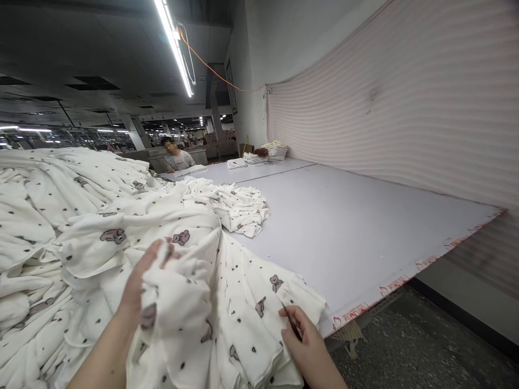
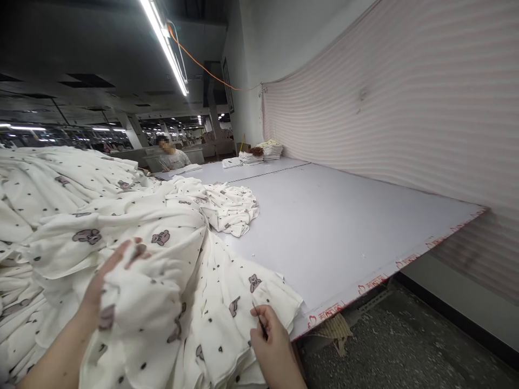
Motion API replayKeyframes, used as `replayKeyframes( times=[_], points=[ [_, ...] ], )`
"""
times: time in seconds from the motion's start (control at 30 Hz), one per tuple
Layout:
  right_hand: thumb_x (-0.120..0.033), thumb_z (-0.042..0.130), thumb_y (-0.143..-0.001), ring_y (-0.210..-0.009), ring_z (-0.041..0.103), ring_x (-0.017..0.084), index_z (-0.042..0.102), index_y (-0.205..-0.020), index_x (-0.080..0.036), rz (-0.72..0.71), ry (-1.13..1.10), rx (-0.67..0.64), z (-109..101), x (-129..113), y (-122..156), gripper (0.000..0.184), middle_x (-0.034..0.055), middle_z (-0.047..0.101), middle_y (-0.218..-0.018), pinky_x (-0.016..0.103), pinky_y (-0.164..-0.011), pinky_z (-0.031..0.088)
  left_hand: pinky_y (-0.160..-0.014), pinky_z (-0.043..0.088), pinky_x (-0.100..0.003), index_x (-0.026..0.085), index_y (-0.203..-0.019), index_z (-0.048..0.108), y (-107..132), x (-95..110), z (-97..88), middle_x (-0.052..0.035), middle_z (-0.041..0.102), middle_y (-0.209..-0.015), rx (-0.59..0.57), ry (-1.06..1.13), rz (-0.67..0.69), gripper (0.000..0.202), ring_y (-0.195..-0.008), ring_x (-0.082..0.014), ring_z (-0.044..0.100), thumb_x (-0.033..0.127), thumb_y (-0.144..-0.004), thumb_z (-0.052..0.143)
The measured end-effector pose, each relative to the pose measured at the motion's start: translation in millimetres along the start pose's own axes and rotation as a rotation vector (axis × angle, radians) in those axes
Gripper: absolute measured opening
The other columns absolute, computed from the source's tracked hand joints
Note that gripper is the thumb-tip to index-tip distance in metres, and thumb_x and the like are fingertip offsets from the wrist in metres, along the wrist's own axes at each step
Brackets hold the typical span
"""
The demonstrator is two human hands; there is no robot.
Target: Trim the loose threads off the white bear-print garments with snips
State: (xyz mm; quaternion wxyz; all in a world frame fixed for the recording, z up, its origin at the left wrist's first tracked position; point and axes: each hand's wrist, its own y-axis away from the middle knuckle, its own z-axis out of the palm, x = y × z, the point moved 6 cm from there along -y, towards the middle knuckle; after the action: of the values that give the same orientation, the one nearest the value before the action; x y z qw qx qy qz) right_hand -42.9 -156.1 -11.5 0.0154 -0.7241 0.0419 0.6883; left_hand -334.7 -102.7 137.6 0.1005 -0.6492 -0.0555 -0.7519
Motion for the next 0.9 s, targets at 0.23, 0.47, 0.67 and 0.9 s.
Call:
replayKeyframes(
  times=[0.23, 0.47, 0.67, 0.9],
  points=[
    [-0.031, 0.052, -0.079, -0.066, 0.049, 0.015, 0.061, -0.082, -0.019, 0.061, -0.002, -0.161, 12, -7, 5, 0.016, -0.0029, 0.052, -0.069, 0.023, -0.062, 0.039, -0.068, 0.046, -0.024, 0.024, -0.078, 0.074, 66, -48, 90.1, 0.0023, 0.068, -0.082, -0.815, -0.859, 0.243, 0.011, -0.072, -0.0192, 0.064, 0.017, -0.071, 0.069],
    [-0.023, 0.066, -0.072, -0.074, 0.062, 0.018, 0.068, -0.097, -0.025, -0.317, 0.396, -0.263, 32, -23, 38, 0.026, 0.0019, 0.065, -0.087, 0.023, -0.066, 0.044, -0.054, 0.047, -0.024, 0.021, -0.085, 0.064, -19, 33, -30.6, 0.001, 0.068, -0.08, -0.209, -0.551, 0.206, 0.027, -0.047, -0.0093, 0.051, 0.044, -0.072, 0.069],
    [-0.035, 0.05, -0.088, -0.068, 0.062, 0.018, 0.061, -0.081, -0.022, -0.3, 0.518, -0.098, 26, -17, 15, 0.018, 0.0019, 0.062, -0.076, 0.022, -0.055, 0.045, -0.061, 0.046, -0.025, 0.019, -0.077, 0.069, 6, 22, -37.6, 0.0014, 0.068, -0.069, -0.355, -0.697, 0.058, 0.013, -0.065, -0.0159, 0.06, 0.032, -0.075, 0.071],
    [-0.024, 0.048, -0.081, -0.052, 0.058, 0.012, 0.058, -0.098, -0.027, -0.569, 0.427, -0.231, 55, -29, 62, 0.019, -0.0018, 0.057, -0.071, 0.018, -0.05, 0.047, -0.069, 0.042, -0.025, 0.022, -0.083, 0.065, 59, -33, 19.6, -0.0001, 0.068, -0.086, -0.822, -1.315, 0.226, 0.014, -0.079, -0.0164, 0.062, 0.023, -0.086, 0.052]
  ],
)
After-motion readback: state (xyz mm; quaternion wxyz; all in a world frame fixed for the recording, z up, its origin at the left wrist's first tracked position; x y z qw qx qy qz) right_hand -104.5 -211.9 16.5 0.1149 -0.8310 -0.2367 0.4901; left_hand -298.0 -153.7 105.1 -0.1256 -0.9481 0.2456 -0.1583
